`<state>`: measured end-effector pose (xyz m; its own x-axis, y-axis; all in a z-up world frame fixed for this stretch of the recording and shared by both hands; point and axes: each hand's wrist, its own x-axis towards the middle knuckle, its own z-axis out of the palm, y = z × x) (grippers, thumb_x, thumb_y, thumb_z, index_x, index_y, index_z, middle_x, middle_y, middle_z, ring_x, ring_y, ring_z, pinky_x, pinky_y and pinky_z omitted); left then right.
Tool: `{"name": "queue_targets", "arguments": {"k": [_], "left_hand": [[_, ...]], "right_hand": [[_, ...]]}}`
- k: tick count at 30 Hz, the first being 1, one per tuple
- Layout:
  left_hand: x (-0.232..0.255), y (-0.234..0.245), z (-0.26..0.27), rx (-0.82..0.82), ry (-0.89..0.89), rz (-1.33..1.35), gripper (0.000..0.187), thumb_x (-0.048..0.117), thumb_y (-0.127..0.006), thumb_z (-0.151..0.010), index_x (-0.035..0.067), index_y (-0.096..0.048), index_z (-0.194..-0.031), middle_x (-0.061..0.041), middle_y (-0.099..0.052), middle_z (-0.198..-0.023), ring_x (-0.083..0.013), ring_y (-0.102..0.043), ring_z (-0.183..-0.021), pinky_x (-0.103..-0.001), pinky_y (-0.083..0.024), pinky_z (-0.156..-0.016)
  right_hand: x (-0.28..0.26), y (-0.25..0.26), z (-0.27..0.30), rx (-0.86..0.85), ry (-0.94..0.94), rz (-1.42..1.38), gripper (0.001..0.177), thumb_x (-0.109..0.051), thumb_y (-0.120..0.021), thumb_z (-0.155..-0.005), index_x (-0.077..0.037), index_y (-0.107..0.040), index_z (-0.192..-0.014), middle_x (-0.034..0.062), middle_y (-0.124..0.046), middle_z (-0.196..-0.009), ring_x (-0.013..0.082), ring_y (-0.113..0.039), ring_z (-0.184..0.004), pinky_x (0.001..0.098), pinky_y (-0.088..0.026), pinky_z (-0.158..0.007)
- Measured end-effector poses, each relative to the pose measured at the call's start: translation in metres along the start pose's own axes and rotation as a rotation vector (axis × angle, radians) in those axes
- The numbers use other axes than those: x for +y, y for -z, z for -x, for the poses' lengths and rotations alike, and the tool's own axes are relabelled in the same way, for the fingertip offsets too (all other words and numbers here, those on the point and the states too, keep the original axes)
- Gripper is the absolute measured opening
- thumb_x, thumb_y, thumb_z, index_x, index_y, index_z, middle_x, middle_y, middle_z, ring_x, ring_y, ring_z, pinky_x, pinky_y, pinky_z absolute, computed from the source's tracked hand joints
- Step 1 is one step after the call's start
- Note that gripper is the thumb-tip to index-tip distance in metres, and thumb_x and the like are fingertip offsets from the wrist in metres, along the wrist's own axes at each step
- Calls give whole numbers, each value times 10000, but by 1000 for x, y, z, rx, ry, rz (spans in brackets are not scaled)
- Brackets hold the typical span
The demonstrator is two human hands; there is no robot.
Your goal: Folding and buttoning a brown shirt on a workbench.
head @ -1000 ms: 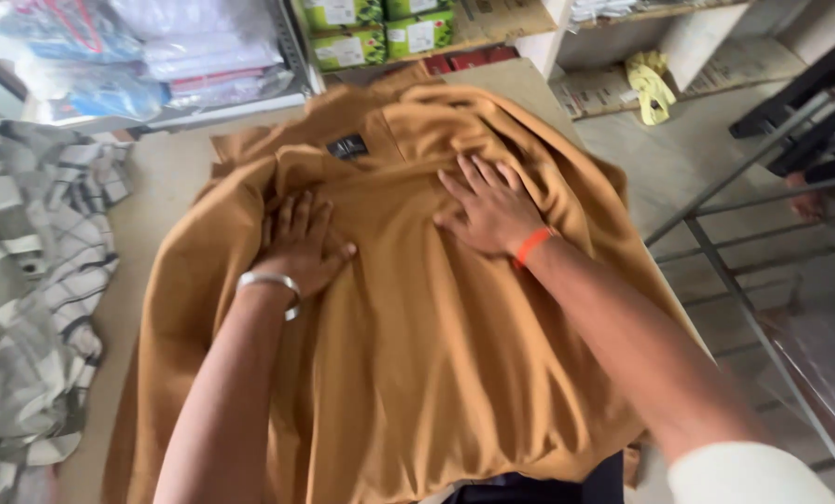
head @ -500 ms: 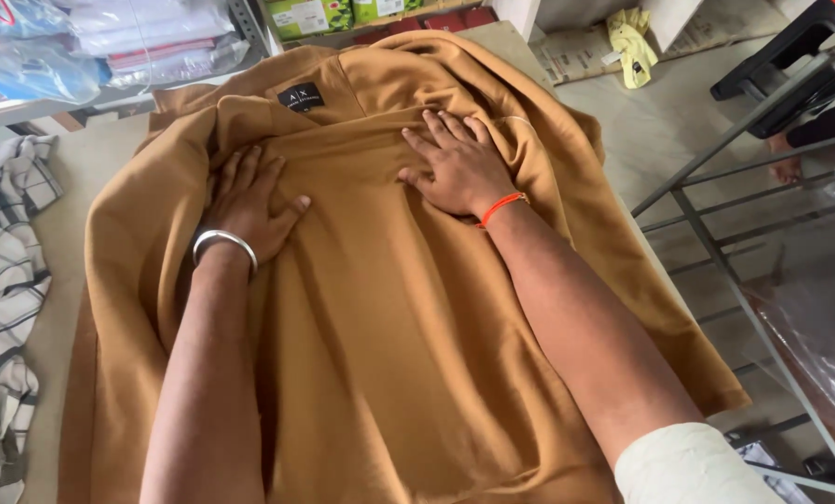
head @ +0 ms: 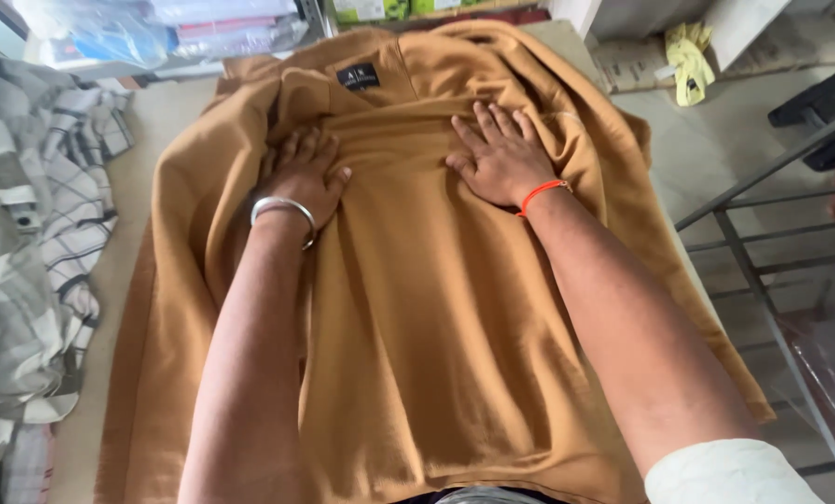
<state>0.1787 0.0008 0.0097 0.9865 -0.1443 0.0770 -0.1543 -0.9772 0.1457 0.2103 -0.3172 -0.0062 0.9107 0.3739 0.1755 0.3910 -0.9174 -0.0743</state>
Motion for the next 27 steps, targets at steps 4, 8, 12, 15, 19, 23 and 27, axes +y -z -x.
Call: {"name": "queue_targets", "arguments": {"k": [4,8,12,15,19,23,27], "left_hand": [[32,25,38,-77,39,-164,560,433,-378,-1039,269,-360,-1574,10,-277,-1668,-235,-240,-1528,-521,-206,-1213],[46,38,85,-204,97,-203,510,340,-406,-1048,311,-454,-1554,-1,-412,-1632,-253,-391,-1503,-490,-361,-1184],[36,14,115,48,-63,-217,518,372,-497,-980,217,-488,-1474,-97,-432,-1572,-303,-406,-1440,-503,-324,-1114],[47,39,159,194,-153,-3,749,409,-599,-916,61,-407,-1551,-180,-474,-1523,-360,-456,-1341,-502,-312,-1103],[9,82,260,382,-49,58,634,377,-692,-862,118,-559,-1426,-128,-627,-1403,-344,-533,-1317,-438,-333,-1140],[-134,-1,347,737,184,42,398,226,-747,-979,-12,-670,-1289,-241,-642,-1190,-334,-638,-1054,-396,-525,-906],[-179,-95,426,874,374,-60,583,381,-820,-942,-93,-659,-1241,-292,-585,-1086,-367,-586,-1023,-426,-522,-906]], "right_hand": [[-2,3,7,-132,-24,32,754,-647,-293,-1026,-224,-187,-1641,166,-110,-1699,349,-100,-1556,528,-11,-1235],[-4,0,30,-191,51,15,807,-692,-292,-985,-246,-147,-1641,149,-47,-1711,321,-48,-1582,503,-5,-1245],[-11,1,60,-180,134,-22,787,-636,-417,-1015,-203,-174,-1626,201,-77,-1681,347,-63,-1544,507,-40,-1211],[-5,41,92,23,382,-335,849,-447,-699,-869,-89,-352,-1556,226,-462,-1559,319,-448,-1431,486,-334,-1144],[26,109,168,427,84,-454,388,-213,-711,-994,-76,-652,-1352,150,-771,-1199,261,-769,-1032,373,-601,-865],[107,75,258,317,-446,-296,670,-339,-758,-939,-12,-540,-1482,233,-652,-1309,327,-663,-1131,448,-536,-921],[119,34,325,40,-719,-959,775,-513,-706,-855,-65,-544,-1466,183,-708,-1194,204,-647,-940,401,-535,-761]]}}
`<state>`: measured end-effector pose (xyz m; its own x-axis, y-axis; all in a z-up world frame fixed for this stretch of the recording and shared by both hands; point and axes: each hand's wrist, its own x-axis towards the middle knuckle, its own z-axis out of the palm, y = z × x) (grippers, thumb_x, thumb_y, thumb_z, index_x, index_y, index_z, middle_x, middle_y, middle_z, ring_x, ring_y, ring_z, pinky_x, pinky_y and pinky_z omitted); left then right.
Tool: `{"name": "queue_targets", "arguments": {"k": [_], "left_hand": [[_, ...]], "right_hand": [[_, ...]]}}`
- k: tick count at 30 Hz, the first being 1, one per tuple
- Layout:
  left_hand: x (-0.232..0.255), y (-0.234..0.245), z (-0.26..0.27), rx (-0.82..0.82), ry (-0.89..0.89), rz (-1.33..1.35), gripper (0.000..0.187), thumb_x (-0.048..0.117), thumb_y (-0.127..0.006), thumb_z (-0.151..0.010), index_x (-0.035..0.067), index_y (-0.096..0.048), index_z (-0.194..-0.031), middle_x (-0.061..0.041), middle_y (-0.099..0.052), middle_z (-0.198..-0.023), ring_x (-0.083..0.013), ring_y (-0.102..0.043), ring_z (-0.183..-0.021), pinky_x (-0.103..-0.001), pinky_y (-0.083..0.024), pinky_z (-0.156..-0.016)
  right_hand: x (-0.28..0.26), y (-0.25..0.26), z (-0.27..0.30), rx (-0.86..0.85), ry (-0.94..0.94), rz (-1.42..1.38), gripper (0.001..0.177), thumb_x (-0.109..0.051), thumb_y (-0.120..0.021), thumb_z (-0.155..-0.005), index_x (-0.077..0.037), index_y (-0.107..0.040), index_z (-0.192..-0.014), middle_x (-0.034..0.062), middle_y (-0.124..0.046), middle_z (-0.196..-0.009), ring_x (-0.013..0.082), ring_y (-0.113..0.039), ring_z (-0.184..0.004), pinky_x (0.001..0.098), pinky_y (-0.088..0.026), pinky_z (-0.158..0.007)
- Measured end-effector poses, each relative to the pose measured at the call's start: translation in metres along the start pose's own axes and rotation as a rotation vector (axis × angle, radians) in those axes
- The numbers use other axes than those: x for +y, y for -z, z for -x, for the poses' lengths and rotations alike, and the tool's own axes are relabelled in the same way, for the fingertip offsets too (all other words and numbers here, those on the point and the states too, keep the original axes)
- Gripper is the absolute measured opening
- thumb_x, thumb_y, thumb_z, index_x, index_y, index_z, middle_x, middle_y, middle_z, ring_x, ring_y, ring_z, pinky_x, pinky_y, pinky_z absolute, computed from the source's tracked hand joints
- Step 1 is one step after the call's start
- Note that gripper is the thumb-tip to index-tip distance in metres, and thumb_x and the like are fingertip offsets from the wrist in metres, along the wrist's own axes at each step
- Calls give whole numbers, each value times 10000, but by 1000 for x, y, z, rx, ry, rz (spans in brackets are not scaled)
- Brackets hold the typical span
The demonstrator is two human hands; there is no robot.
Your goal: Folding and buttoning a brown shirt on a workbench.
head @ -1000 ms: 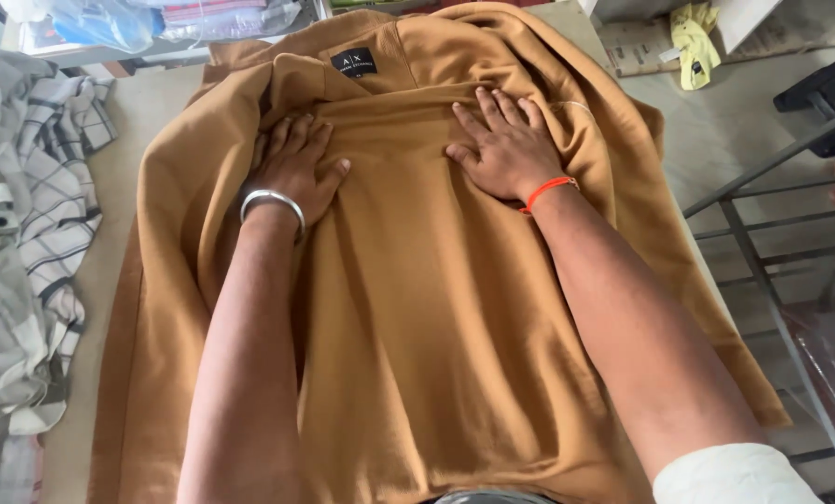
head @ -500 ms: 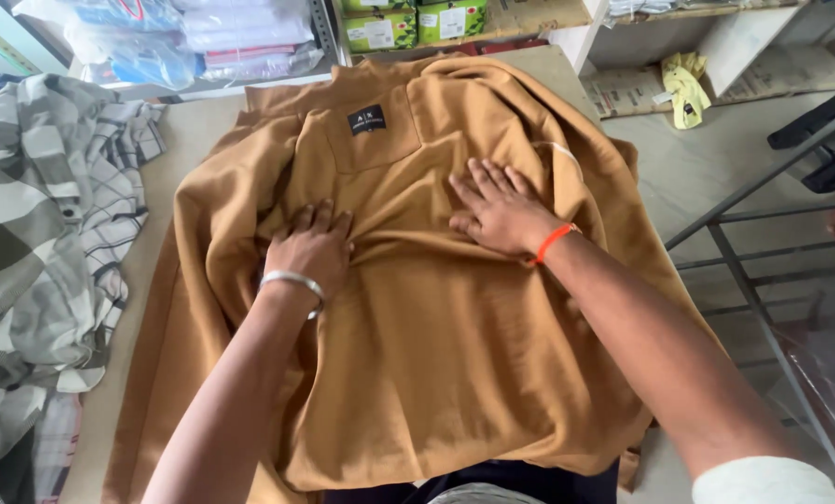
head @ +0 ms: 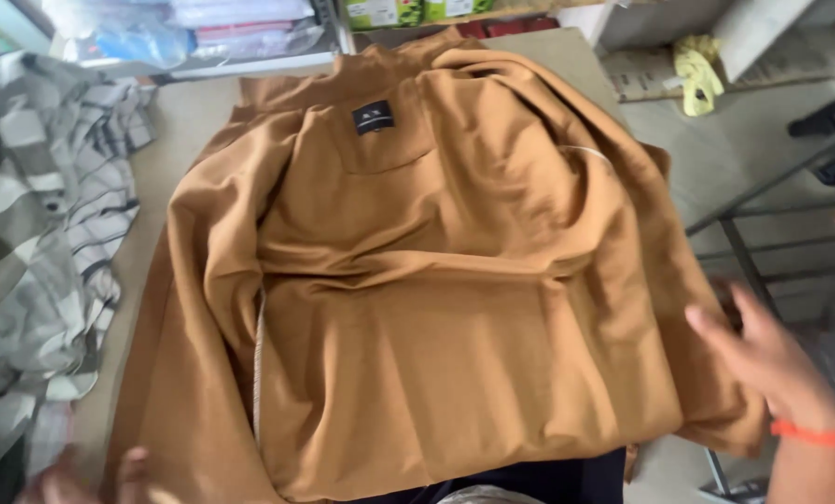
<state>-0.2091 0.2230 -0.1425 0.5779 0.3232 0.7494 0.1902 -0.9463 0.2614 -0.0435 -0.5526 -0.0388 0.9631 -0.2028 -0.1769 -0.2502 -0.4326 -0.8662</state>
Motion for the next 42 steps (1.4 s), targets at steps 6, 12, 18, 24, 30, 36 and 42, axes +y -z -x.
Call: {"name": "queue_targets", "arguments": {"k": [6,12,18,24,30,36,42], "left_hand": [[85,51,-27,-428,244,-194,587,569,-845,-759,53,-757,-1026,-134,-714,-858,-278,-686,-897,-429,-565,-840],[73,43,-54,-818,536,-218,550,467,-861,-769,79,-773,-1148,-123,-724,-823,-245,-744,-679,-369,-591,-709],[-21,32,-48,-593,638,649,212,109,-779,-988,-24,-652,-1093,-70,-686,-791,-92,-581,-641,-239,-445,-545],[39,86,-113,-486,259,668,283,172,-680,-985,-33,-562,-1139,-133,-643,-805,-125,-592,-657,-289,-459,-604],[380,94,-101,-694,-376,689,660,279,-689,-859,-59,-472,-1383,-250,-627,-1178,-278,-654,-971,-394,-488,-814],[416,31,-71,-560,-847,675,863,496,-640,-718,-9,-518,-1407,-246,-690,-1231,-351,-703,-1034,-500,-527,-897],[347,27,-142,-862,-385,374,404,349,-552,-932,189,-633,-1294,-71,-725,-1278,-274,-683,-1199,-408,-522,-1056]], "right_hand": [[13,-3,27,423,348,842,508,-406,-794,-937,17,-743,-1212,159,-693,-877,204,-602,-754,324,-484,-636],[-13,-15,32,449,182,71,340,-246,-721,-1044,2,-696,-1275,80,-675,-831,92,-513,-582,288,-380,-474],[-58,-5,44,228,400,270,296,-221,-644,-1079,6,-652,-1268,135,-701,-808,189,-616,-739,319,-491,-658],[-140,-57,74,362,273,560,354,-224,-661,-1032,-77,-626,-1352,240,-723,-1008,424,-701,-964,475,-538,-788],[-179,-94,97,169,495,544,563,-126,-703,-847,-138,-622,-1404,149,-652,-1023,339,-667,-885,416,-542,-788],[-174,-94,111,159,561,601,526,-82,-695,-818,-143,-657,-1339,110,-637,-1097,312,-662,-959,403,-533,-791],[-166,-84,113,432,811,670,464,-65,-709,-771,-59,-691,-1235,134,-641,-1117,329,-650,-1009,430,-543,-873]]}}
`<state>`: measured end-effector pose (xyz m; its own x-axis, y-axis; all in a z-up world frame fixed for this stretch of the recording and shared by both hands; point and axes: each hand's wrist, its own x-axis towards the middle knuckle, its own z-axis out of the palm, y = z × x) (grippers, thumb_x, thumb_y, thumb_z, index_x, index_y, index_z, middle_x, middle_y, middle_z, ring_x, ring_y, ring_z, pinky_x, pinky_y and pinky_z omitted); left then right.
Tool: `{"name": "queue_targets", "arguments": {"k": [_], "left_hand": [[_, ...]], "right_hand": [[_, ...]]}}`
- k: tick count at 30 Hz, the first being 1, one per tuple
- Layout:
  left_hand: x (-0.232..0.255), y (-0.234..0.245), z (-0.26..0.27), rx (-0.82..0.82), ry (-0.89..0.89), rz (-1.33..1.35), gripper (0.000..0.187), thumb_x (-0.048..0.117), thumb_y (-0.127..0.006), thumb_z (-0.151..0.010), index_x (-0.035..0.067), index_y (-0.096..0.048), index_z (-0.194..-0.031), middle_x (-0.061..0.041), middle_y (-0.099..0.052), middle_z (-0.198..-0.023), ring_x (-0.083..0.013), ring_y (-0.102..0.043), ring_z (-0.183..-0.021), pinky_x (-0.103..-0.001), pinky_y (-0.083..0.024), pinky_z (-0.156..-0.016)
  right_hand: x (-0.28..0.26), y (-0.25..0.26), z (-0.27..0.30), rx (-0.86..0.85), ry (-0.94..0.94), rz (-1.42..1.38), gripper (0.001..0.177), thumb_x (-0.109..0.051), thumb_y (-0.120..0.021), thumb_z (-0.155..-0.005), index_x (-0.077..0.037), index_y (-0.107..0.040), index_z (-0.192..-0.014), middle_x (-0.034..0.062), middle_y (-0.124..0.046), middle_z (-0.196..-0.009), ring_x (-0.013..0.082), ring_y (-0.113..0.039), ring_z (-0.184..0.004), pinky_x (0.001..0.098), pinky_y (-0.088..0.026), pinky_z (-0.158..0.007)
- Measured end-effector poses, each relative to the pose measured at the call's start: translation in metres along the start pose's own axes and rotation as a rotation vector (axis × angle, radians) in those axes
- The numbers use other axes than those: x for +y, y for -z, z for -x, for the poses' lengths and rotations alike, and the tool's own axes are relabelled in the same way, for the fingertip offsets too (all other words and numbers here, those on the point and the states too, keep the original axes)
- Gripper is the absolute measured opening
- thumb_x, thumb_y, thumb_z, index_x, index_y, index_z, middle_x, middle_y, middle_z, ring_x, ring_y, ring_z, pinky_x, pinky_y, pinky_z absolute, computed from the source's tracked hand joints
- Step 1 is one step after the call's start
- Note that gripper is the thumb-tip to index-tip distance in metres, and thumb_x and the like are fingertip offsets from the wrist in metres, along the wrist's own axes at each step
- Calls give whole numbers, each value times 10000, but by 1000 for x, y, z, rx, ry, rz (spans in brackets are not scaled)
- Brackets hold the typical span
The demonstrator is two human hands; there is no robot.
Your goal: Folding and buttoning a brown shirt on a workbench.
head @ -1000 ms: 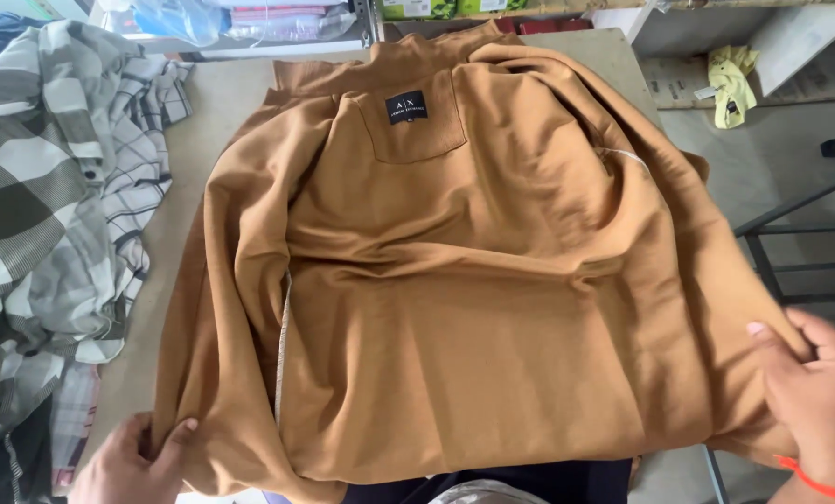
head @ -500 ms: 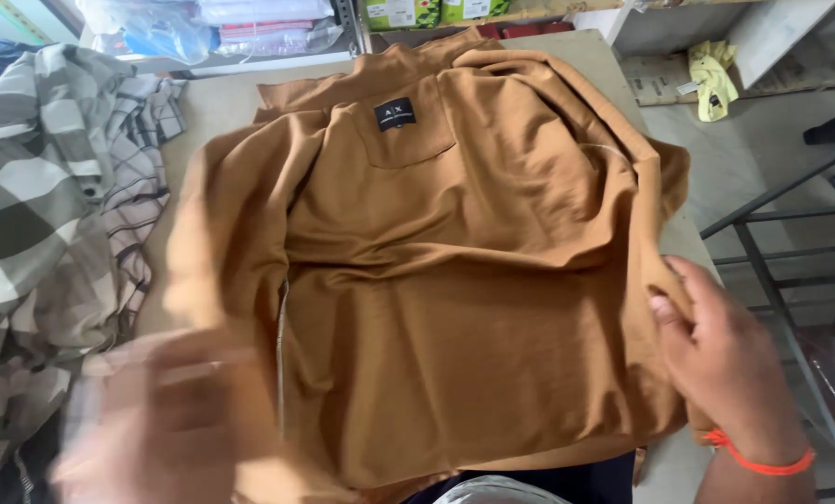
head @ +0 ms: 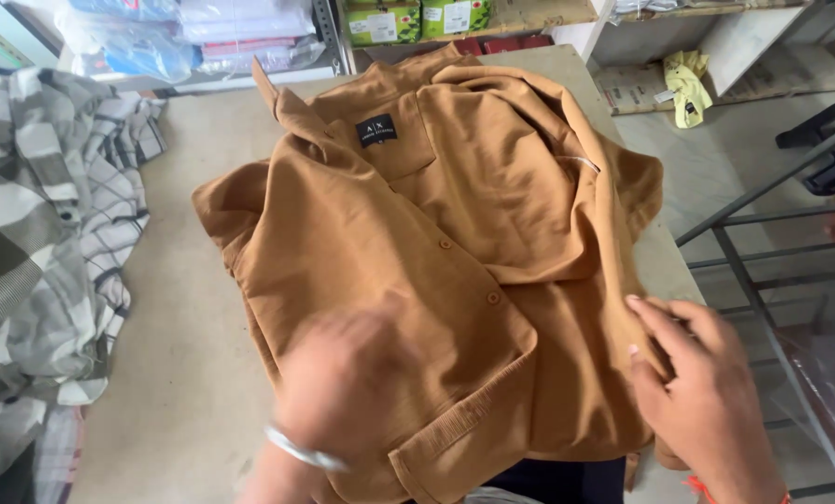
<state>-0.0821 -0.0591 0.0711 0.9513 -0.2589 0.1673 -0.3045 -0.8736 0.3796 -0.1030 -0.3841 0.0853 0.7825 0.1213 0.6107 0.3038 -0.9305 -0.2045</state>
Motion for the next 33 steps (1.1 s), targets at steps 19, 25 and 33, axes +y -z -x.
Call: {"name": "queue_targets", "arguments": {"k": [19,25,33], "left_hand": [[-204,-18,-107,87,-4,-290,839,519,-572,-895,143,-322,-1603,-102,-279,-1683,-277,-178,-1569,-502,-120,-1246],[-199,-14,-98,108,-25,-218,838,453,-669,-830,141,-410,-1563,-107,-350,-1651,-290,-254,-1543,-498,-167,-1238],[-191,-15,-103,65,28,-221,806,523,-596,-909,141,-361,-1579,-70,-302,-1669,-276,-216,-1545,-518,-159,-1216]], "right_hand": [[-103,-40,9,-135,531,-294,465,-165,-576,-933,-141,-659,-1390,39,-695,-1253,203,-708,-872,439,-586,-791],[-77,-73,80,-637,682,-328,437,-275,-532,-963,-81,-656,-1335,208,-600,-1475,366,-725,-976,446,-602,-681],[-17,-64,137,-484,589,-133,492,-151,-585,-928,-108,-647,-1414,99,-705,-1342,174,-768,-761,307,-636,-724]]}}
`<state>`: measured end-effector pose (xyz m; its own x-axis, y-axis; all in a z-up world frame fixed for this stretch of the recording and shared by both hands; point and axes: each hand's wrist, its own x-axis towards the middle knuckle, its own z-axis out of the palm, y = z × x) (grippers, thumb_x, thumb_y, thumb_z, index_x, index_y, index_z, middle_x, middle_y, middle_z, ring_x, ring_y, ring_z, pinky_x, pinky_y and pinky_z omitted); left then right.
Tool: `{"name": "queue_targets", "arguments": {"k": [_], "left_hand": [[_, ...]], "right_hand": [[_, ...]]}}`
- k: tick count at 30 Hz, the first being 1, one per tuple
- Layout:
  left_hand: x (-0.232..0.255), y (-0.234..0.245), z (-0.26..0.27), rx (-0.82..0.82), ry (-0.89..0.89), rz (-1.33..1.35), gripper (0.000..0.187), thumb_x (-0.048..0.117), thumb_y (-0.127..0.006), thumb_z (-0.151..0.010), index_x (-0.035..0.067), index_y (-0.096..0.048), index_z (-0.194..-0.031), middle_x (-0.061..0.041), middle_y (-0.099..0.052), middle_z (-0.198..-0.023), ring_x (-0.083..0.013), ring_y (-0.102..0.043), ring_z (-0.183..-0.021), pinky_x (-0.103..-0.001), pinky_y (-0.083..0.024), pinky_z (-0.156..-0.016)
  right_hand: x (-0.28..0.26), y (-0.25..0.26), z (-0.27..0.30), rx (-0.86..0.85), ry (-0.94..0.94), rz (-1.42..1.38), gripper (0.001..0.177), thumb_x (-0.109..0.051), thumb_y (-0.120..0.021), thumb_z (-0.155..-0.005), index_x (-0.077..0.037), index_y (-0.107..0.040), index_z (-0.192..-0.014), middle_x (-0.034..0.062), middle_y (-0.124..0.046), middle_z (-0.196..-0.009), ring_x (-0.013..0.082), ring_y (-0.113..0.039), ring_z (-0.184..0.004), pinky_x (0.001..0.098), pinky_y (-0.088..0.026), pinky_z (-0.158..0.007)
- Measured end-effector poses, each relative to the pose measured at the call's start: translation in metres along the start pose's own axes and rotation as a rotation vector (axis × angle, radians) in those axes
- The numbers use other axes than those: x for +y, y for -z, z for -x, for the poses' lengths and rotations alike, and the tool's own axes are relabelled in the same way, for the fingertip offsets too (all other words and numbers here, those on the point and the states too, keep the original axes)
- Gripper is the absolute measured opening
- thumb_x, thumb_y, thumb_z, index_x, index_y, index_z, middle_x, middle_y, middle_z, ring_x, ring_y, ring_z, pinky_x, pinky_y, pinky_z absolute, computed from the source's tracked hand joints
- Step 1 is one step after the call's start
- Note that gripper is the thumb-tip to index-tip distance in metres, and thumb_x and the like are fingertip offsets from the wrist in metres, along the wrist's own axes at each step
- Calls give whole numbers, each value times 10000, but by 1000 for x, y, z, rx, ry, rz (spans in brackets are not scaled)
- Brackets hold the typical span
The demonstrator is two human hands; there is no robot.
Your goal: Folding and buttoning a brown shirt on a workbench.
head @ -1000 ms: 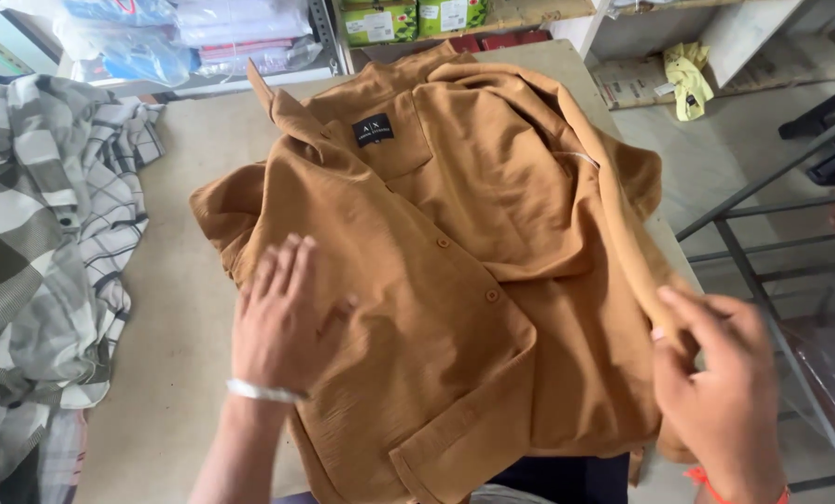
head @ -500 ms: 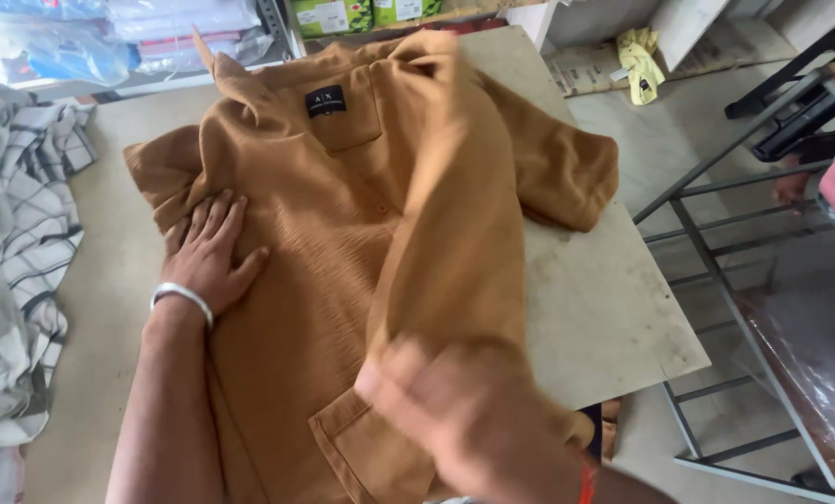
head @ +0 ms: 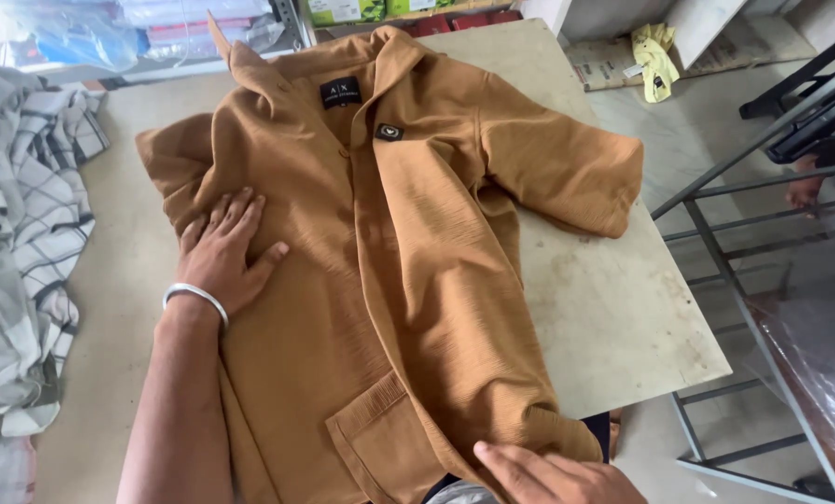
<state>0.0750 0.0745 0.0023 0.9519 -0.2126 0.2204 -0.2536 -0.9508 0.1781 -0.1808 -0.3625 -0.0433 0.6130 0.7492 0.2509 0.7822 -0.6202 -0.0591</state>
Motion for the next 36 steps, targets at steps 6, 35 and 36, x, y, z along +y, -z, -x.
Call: {"name": "queue_targets", "arguments": {"k": [6,35,36], "left_hand": [[3,-2,1,-14,7,-42,865,602,-572,-894,127,-336,-1577,-76,-266,-1665,-284,-187,-1534,-528,-143,-1201],[227,-101,255,-114,38,743,242,77,-650,-930,74,-694,-1168,-155,-637,-1159,-231,-723,-995,-318,-634,-791],[229,-132,264,-92,-169,989,196,17,-654,-928,9,-691,-1120,-229,-613,-1182,-269,-728,-1028,-329,-647,-814]], "right_hand": [[-26,-46,-12,149,-261,65,416,-229,-686,-820,-145,-742,-1223,35,-728,-982,171,-736,-665,341,-620,-663],[-19,29,-2,554,-575,-590,484,-19,-776,-750,-127,-770,-1221,-44,-616,-692,26,-593,-593,185,-523,-554],[-18,32,-6,546,-564,-548,473,-62,-793,-752,-129,-785,-1221,-64,-603,-676,24,-595,-615,179,-544,-563]]}}
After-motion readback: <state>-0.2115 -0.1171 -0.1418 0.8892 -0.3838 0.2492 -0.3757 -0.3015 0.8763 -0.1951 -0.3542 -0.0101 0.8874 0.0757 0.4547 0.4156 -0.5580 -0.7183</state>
